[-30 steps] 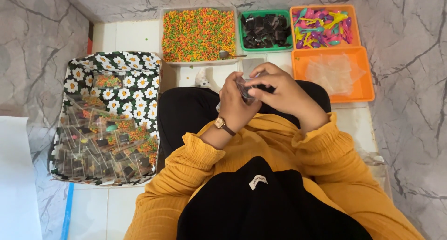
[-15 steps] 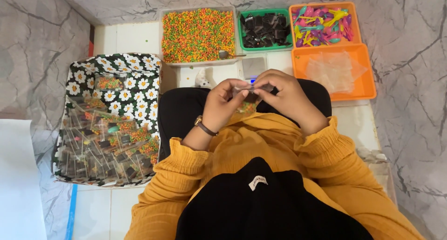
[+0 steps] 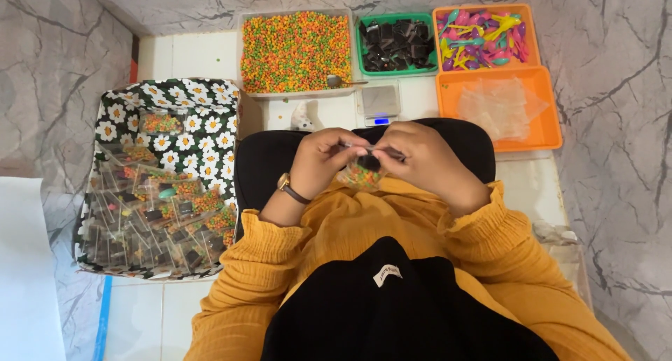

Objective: The person scoops small colorful candies into a plastic cup using a spoon, weighs it on a digital scale, and transfers the candies into a small plastic bag which they then seal by hand.

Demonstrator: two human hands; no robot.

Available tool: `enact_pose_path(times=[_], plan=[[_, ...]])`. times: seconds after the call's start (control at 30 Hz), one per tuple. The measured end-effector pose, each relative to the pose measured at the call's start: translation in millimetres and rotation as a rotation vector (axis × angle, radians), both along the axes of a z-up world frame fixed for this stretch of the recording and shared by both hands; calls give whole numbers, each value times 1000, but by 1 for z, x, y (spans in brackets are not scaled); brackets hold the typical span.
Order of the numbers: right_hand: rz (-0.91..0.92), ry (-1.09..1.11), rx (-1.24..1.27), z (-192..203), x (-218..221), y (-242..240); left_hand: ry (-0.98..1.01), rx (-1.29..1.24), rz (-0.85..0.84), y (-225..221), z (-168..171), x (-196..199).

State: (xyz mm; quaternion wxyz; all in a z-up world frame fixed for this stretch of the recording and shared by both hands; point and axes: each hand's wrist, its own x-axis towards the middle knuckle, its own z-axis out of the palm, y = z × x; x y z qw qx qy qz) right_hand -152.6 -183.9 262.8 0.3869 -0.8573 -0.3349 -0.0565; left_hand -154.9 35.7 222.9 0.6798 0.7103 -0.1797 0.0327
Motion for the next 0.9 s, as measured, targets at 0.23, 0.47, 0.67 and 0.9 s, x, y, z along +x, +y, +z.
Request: enact_pose_path(times=[0.23, 0.47, 0.67, 0.9], plan=[[33, -136, -15, 2, -4, 5, -148, 146, -78, 3, 17, -5], [38, 2, 45, 19, -3, -4, -169, 182, -44, 13, 11, 2], [-3, -41, 9, 12, -1, -15, -143, 227, -72, 15, 18, 3], [-34, -315, -15, -7, 0, -18, -288, 253, 58, 9, 3, 4]])
